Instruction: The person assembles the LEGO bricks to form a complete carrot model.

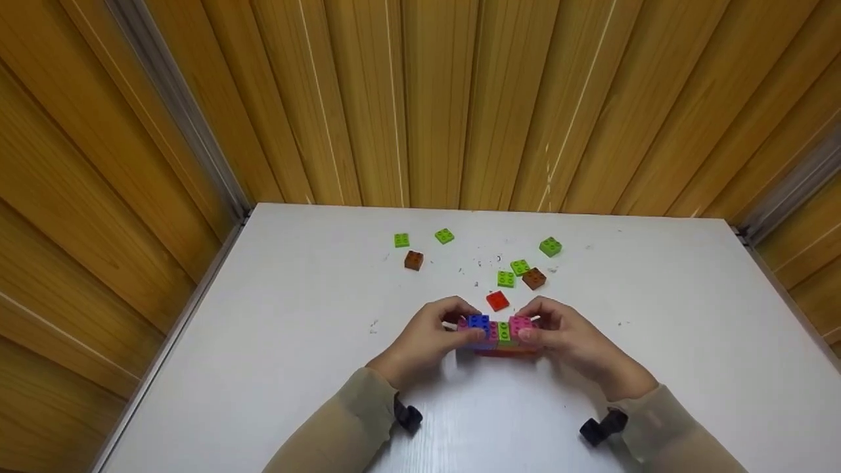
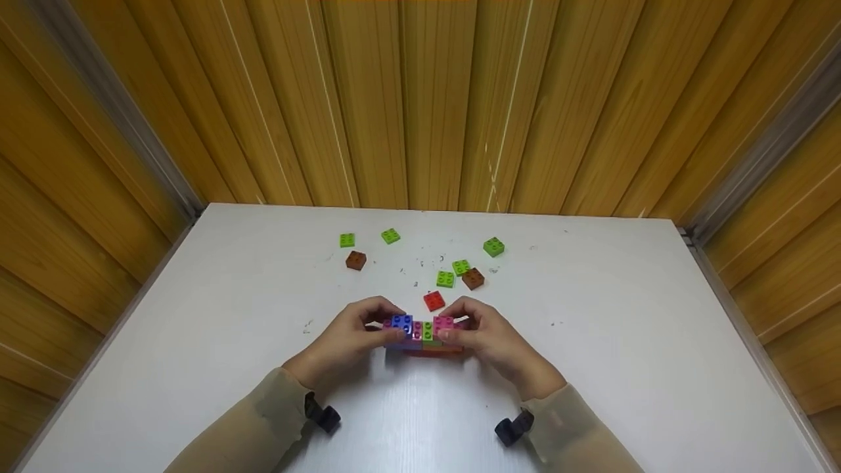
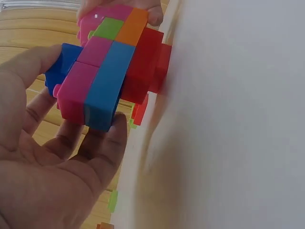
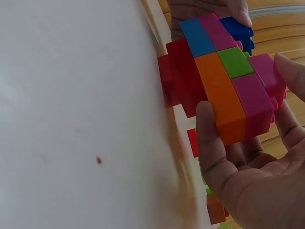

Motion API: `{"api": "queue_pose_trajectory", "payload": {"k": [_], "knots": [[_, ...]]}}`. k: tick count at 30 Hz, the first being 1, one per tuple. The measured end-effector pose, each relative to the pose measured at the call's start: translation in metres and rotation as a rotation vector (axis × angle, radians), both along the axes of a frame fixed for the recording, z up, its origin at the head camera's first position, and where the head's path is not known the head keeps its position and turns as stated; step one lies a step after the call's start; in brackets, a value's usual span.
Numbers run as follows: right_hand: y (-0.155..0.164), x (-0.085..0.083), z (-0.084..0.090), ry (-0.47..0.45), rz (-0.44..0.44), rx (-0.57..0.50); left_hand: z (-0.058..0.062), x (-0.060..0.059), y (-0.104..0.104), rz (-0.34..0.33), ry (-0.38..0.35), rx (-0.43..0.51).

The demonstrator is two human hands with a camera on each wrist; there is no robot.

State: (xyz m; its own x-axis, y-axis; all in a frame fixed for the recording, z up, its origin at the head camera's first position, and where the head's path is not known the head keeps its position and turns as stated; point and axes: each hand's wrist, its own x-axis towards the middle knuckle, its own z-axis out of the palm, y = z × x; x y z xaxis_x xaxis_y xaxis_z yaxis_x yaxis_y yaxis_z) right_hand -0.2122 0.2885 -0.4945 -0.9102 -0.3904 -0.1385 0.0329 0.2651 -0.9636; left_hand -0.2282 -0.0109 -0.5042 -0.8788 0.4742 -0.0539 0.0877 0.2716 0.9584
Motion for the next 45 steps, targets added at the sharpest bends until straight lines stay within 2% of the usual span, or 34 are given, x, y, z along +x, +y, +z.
{"api": "queue_pose_trajectory", "payload": {"k": [5,10,13,18,23,26,31,36,42,45], "knots": [[0.010,-0.006,0.002,-0.072,0.030,0.018,-0.002,0.002,0.005,0.012,-0.026,0.012],[0.025,-0.016,0.012,-0.125,0.054,0.086,-0.004,0.003,0.012,0.013,-0.046,0.019],[0.031,-0.028,0.019,-0.138,-0.029,0.132,-0.004,0.004,0.013,0.013,-0.050,0.028],[0.035,-0.048,0.025,-0.081,-0.214,0.203,-0.004,0.006,0.013,0.016,-0.062,0.037],[0.033,-0.060,0.021,-0.056,-0.360,0.230,-0.004,0.007,0.013,0.019,-0.067,0.029],[0.031,-0.065,0.013,-0.052,-0.413,0.259,-0.003,0.007,0.012,0.018,-0.071,0.025],[0.029,-0.074,0.001,-0.039,-0.411,0.337,0.001,0.007,0.009,0.024,-0.079,0.021],[0.024,-0.080,-0.003,-0.076,-0.403,0.338,0.003,0.005,0.005,0.021,-0.064,0.006],[0.019,-0.083,-0.007,0.003,-0.393,0.391,0.004,0.002,0.003,0.024,-0.051,0.005],[0.018,-0.085,-0.008,-0.003,-0.400,0.391,0.005,0.002,0.002,0.030,-0.051,0.002]]}}
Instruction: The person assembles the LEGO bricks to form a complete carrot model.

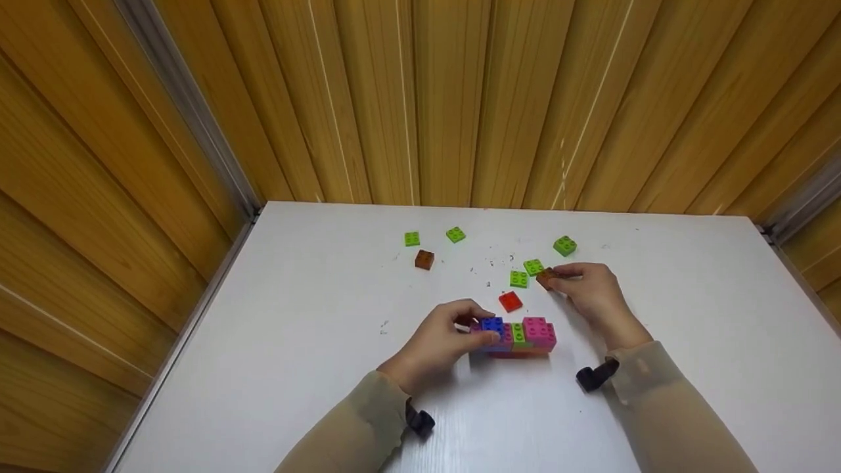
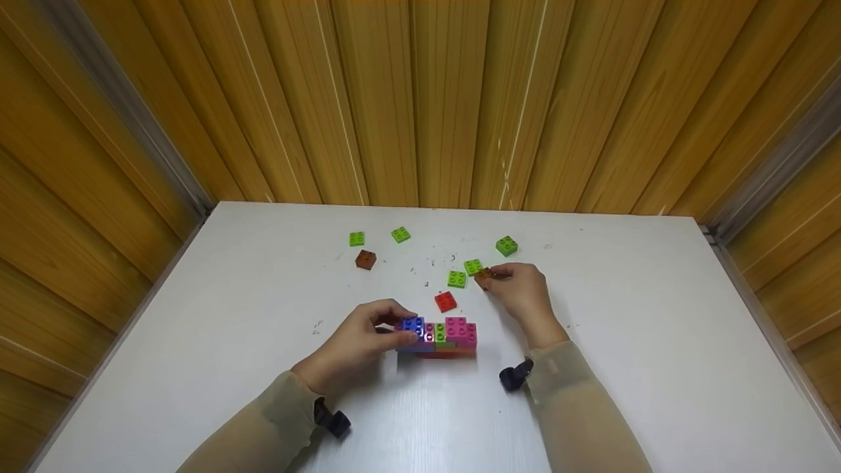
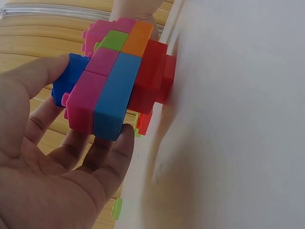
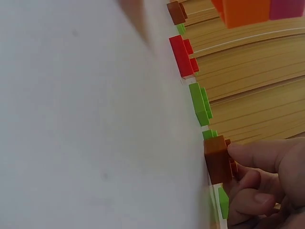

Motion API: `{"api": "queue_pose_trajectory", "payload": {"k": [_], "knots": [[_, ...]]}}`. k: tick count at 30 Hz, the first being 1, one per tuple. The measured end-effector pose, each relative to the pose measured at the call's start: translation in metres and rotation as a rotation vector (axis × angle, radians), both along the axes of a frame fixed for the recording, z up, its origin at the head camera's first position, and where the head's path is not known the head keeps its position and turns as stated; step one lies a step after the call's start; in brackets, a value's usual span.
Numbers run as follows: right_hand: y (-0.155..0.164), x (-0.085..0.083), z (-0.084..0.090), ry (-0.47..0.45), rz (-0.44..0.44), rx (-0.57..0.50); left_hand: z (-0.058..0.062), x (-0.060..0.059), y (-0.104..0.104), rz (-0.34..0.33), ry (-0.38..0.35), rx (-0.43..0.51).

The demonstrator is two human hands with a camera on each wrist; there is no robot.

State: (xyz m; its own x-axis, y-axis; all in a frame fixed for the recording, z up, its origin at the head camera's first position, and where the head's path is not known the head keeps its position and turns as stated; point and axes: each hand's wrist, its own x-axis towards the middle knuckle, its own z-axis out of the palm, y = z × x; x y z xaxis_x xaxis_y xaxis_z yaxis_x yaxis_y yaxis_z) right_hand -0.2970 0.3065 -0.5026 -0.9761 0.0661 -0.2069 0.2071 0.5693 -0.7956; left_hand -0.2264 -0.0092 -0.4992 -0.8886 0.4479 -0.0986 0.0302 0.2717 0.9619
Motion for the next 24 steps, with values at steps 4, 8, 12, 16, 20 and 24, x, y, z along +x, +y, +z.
{"api": "queue_pose_trajectory", "payload": {"k": [4,8,12,16,20,24], "knots": [[0.0018,-0.0009,0.0002,-0.003,-0.011,0.020,0.0002,0.0006,0.0003,0.007,0.001,0.002],[0.0030,-0.0016,0.0004,-0.010,-0.013,0.031,-0.0002,0.0013,0.0008,0.011,0.010,0.018],[0.0032,-0.0025,-0.0003,-0.025,0.006,0.027,-0.0006,0.0009,0.0007,0.009,0.007,0.016],[0.0036,-0.0023,-0.0014,-0.035,0.015,0.036,-0.0013,-0.0002,0.0011,0.000,0.003,0.008],[0.0045,-0.0016,-0.0021,-0.047,0.010,0.018,-0.0020,-0.0006,0.0010,-0.001,0.009,0.010],[0.0036,-0.0006,-0.0014,-0.068,0.004,-0.007,-0.0014,-0.0003,0.0007,0.000,0.005,0.010]]}}
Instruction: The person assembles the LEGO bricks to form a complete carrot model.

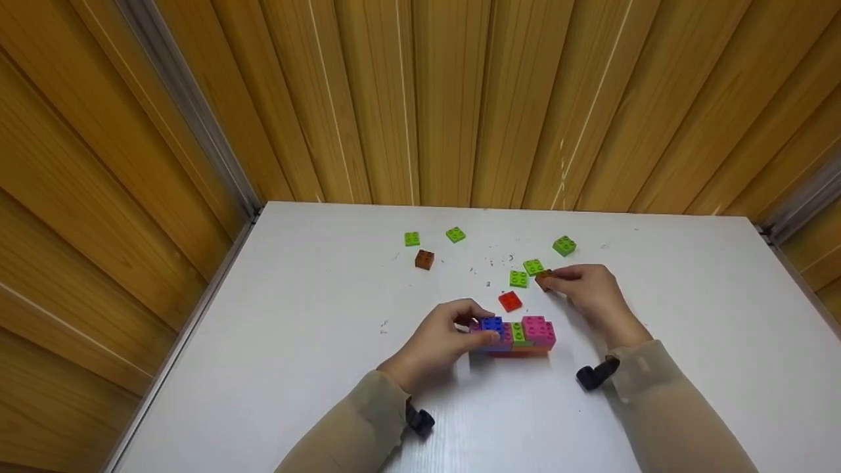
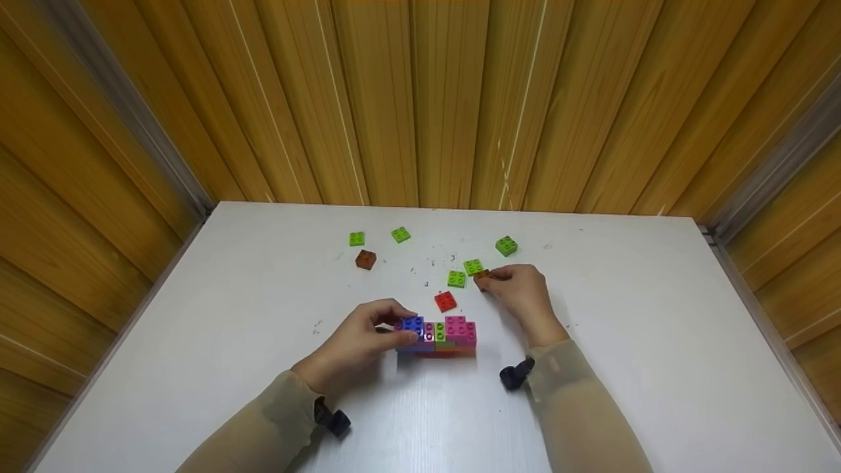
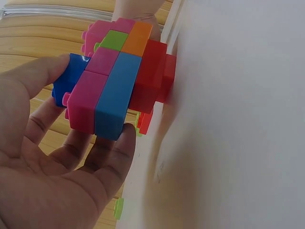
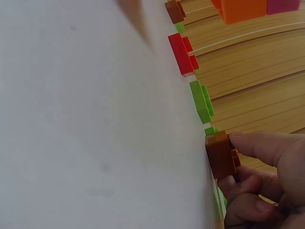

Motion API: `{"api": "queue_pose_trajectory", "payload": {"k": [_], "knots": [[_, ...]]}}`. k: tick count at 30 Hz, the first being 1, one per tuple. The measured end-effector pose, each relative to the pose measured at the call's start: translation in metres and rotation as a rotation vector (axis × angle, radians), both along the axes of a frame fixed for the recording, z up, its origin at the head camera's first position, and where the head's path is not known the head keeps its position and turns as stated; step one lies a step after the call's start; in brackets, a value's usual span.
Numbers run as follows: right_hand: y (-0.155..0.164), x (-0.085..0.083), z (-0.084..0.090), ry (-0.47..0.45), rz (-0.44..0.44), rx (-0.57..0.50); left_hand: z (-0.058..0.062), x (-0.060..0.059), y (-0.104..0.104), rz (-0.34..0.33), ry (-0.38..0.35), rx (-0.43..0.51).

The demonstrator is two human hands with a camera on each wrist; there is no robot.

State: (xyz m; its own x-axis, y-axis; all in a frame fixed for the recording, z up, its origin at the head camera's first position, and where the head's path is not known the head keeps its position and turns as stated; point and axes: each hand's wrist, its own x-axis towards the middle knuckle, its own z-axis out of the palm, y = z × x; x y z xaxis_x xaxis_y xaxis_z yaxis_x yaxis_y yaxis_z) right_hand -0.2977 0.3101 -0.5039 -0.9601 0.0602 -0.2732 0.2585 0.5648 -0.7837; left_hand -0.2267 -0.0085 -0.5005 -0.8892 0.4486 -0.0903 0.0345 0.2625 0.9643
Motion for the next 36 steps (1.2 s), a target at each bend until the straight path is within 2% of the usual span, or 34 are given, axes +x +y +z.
{"api": "queue_pose_trajectory", "payload": {"k": [14,25,36], "knots": [[0.001,0.000,0.011,0.014,0.031,0.054,0.001,0.002,-0.001,-0.006,0.014,0.003],[-0.001,0.003,0.025,0.076,0.112,0.106,0.001,0.001,0.000,-0.009,0.018,-0.003],[-0.009,0.019,0.045,0.088,0.200,0.048,0.001,0.001,0.001,-0.007,0.021,-0.009]]}}
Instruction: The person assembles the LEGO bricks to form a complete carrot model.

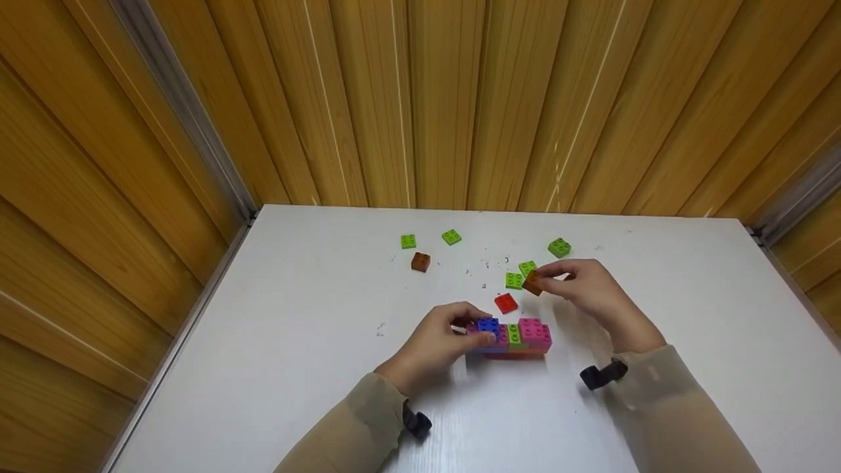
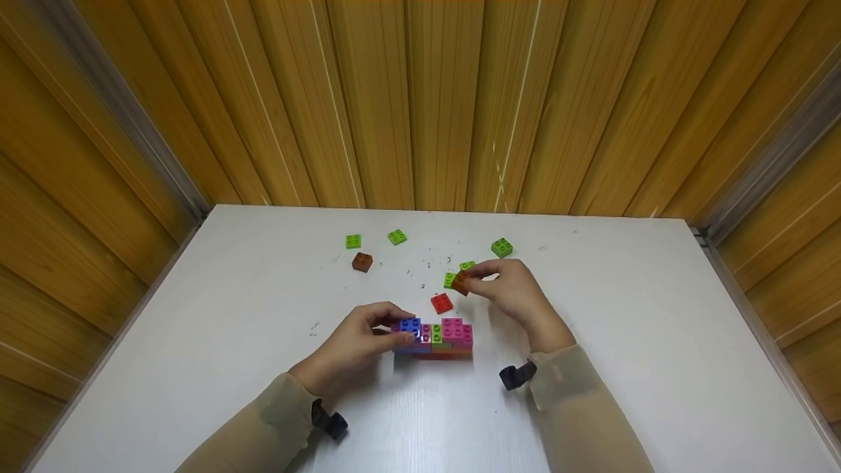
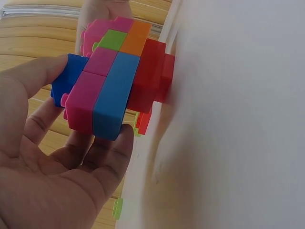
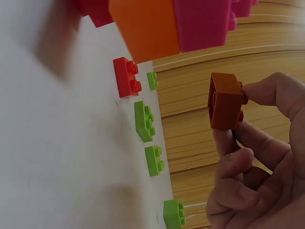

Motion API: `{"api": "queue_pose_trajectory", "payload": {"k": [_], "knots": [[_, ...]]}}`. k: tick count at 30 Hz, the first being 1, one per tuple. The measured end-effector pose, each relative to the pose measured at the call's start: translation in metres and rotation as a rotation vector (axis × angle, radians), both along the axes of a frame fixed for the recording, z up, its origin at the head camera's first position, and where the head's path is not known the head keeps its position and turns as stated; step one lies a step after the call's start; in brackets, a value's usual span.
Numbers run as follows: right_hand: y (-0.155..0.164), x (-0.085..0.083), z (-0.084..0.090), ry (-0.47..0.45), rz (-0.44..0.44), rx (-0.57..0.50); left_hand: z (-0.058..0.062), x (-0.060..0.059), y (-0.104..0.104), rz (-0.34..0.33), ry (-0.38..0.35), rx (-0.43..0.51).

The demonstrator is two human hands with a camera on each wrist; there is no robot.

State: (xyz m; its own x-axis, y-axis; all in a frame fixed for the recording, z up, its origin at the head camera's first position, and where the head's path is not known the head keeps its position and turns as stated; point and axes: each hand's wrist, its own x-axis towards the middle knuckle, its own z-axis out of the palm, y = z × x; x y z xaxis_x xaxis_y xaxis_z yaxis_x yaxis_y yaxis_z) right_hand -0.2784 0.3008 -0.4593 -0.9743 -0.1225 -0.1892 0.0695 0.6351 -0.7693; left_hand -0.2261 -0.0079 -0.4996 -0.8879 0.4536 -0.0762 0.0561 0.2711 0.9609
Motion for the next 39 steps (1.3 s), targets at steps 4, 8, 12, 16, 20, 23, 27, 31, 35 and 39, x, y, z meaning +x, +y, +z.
{"api": "queue_pose_trajectory", "payload": {"k": [4,8,12,16,20,23,27,31,35,39], "knots": [[-0.005,0.007,0.006,0.024,0.053,-0.031,0.000,0.000,0.000,-0.001,0.003,0.002],[-0.009,0.014,0.011,0.072,0.123,-0.062,0.000,0.001,-0.001,-0.002,0.002,0.002],[-0.015,0.020,0.016,0.110,0.197,-0.096,0.000,0.001,-0.001,-0.002,-0.003,-0.004],[-0.019,0.025,0.020,0.125,0.256,-0.119,0.001,0.002,-0.001,-0.002,-0.007,-0.004],[-0.021,0.027,0.020,0.132,0.311,-0.121,0.001,0.001,-0.001,-0.002,-0.014,-0.001],[-0.023,0.029,0.019,0.144,0.351,-0.112,0.000,0.001,0.000,-0.001,-0.014,-0.002],[-0.025,0.031,0.018,0.145,0.394,-0.099,0.000,0.002,-0.001,-0.001,-0.007,-0.005],[-0.026,0.032,0.017,0.132,0.422,-0.104,0.000,0.002,-0.001,-0.003,0.001,0.001],[-0.026,0.032,0.015,0.128,0.442,-0.117,0.000,0.001,-0.001,-0.010,0.021,0.006],[-0.027,0.030,0.013,0.117,0.463,-0.103,-0.001,0.001,-0.001,-0.014,0.035,0.010]]}}
